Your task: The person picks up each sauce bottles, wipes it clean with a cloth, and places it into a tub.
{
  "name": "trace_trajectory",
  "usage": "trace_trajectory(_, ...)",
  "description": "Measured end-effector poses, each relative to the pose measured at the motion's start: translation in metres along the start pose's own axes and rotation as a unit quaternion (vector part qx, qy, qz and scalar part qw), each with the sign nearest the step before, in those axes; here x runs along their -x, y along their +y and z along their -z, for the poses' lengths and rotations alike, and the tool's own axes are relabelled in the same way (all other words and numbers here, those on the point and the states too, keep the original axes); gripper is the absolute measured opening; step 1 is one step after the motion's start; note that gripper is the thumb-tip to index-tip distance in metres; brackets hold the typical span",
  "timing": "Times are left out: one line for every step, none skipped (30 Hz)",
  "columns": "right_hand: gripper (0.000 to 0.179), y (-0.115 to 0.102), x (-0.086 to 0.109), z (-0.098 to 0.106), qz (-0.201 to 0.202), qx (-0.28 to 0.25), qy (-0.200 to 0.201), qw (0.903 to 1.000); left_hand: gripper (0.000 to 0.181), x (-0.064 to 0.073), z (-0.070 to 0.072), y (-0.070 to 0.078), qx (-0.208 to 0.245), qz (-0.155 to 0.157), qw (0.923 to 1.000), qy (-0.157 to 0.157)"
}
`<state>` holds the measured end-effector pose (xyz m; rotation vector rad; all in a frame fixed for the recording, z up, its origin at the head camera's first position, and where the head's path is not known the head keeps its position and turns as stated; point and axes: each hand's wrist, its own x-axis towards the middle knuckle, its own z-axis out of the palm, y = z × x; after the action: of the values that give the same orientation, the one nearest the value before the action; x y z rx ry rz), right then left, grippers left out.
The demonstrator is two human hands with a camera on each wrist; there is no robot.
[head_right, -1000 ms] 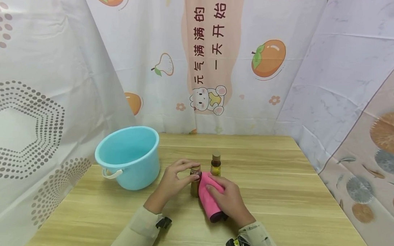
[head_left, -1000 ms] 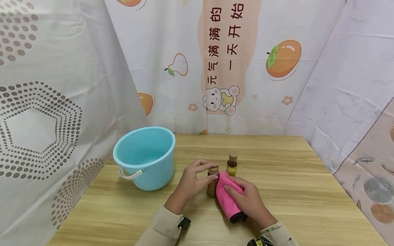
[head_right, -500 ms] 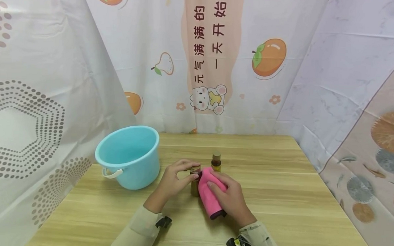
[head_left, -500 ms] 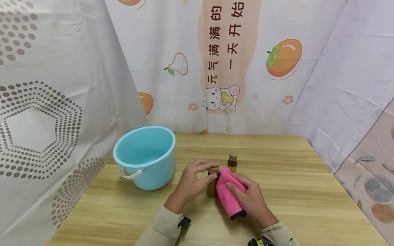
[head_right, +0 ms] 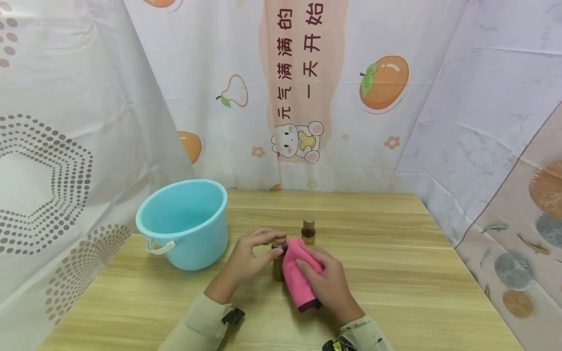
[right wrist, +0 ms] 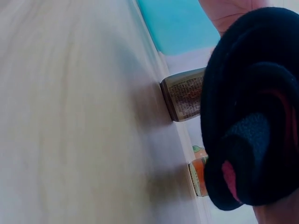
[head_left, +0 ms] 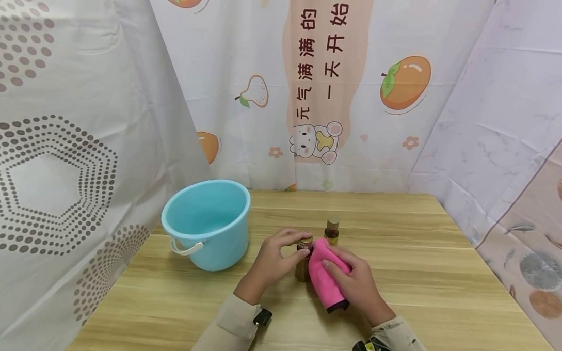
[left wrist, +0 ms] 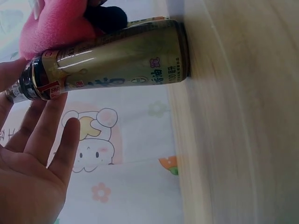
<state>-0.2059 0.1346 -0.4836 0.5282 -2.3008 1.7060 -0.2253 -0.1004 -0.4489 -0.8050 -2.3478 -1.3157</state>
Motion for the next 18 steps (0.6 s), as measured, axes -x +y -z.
trace_trajectory(0.035, 0.0004, -0.0003, -0.0001, -0.001, 0.003, -0.003, 1.0, 0.036, 0.0, -0.0001, -0.0004, 0.002, -0.001, 1.0, 0.0)
trace_trajectory(0.035, 0.0009, -0.0005, -0.0002, -0.002, 0.006, -0.005, 1.0, 0.037, -0.0001, -0.0002, -0.0008, 0.004, -0.002, 1.0, 0.0)
trace_trajectory(0.035, 0.0014, -0.0007, -0.0003, -0.002, 0.008, -0.008, 0.9999, 0.038, -0.0003, -0.0004, -0.0013, 0.006, -0.002, 1.0, 0.001)
trace_trajectory(0.036, 0.0018, -0.0007, -0.0003, -0.003, 0.011, -0.011, 0.9999, 0.039, -0.0002, -0.0005, -0.0016, 0.007, -0.001, 1.0, 0.002)
trace_trajectory(0.036, 0.0022, -0.0008, -0.0003, -0.005, 0.014, -0.014, 0.9998, 0.04, -0.0003, -0.0008, -0.002, 0.008, 0.001, 1.0, 0.002)
trace_trajectory(0.036, 0.0024, -0.0008, -0.0003, -0.008, 0.016, -0.016, 0.9997, 0.04, -0.0003, -0.0009, -0.0024, 0.007, 0.003, 1.0, 0.001)
trace_trajectory(0.036, 0.0025, -0.0008, -0.0003, -0.011, 0.018, -0.019, 0.9996, 0.04, -0.0004, -0.001, -0.0029, 0.007, 0.006, 1.0, 0.001)
trace_trajectory(0.037, 0.0025, -0.0007, -0.0002, -0.014, 0.02, -0.022, 0.9995, 0.039, -0.0004, -0.0011, -0.0032, 0.005, 0.008, 1.0, 0.002)
trace_trajectory(0.037, 0.0024, -0.0006, -0.0001, -0.019, 0.022, -0.024, 0.9993, 0.039, -0.0005, -0.0013, -0.0035, 0.005, 0.009, 0.9999, 0.002)
trace_trajectory(0.038, 0.0023, -0.0005, 0.0, -0.023, 0.024, -0.026, 0.9991, 0.039, -0.0005, -0.0015, -0.0037, 0.003, 0.011, 0.9999, 0.002)
trace_trajectory(0.038, 0.002, -0.0004, 0.0, -0.028, 0.024, -0.027, 0.9989, 0.039, -0.0007, -0.0015, -0.0037, 0.002, 0.013, 0.9999, 0.002)
trace_trajectory(0.039, 0.0019, -0.0002, 0.0001, -0.033, 0.024, -0.029, 0.9987, 0.039, -0.0007, -0.0016, -0.0037, 0.002, 0.013, 0.9999, 0.003)
trace_trajectory(0.039, 0.0017, -0.0001, 0.0002, -0.037, 0.025, -0.031, 0.9985, 0.039, -0.0008, -0.0017, -0.0036, 0.002, 0.014, 0.9999, 0.003)
trace_trajectory(0.04, 0.0016, -0.0001, 0.0004, -0.041, 0.026, -0.033, 0.9983, 0.039, -0.0008, -0.0018, -0.0035, 0.001, 0.014, 0.9999, 0.003)
trace_trajectory(0.04, 0.0016, 0.0, 0.0004, -0.045, 0.027, -0.034, 0.998, 0.039, -0.0008, -0.002, -0.0034, 0.0, 0.014, 0.9999, 0.003)
trace_trajectory(0.041, 0.0017, 0.0, 0.0005, -0.05, 0.029, -0.036, 0.9977, 0.039, -0.0009, -0.0022, -0.0032, 0.001, 0.014, 0.9999, 0.003)
trace_trajectory(0.041, 0.0018, 0.0, 0.0006, -0.053, 0.032, -0.039, 0.9973, 0.039, -0.0009, -0.0022, -0.003, 0.001, 0.014, 0.9999, 0.003)
trace_trajectory(0.041, 0.002, -0.0001, 0.0007, -0.057, 0.036, -0.04, 0.9969, 0.039, -0.0009, -0.0023, -0.0028, 0.002, 0.014, 0.9999, 0.003)
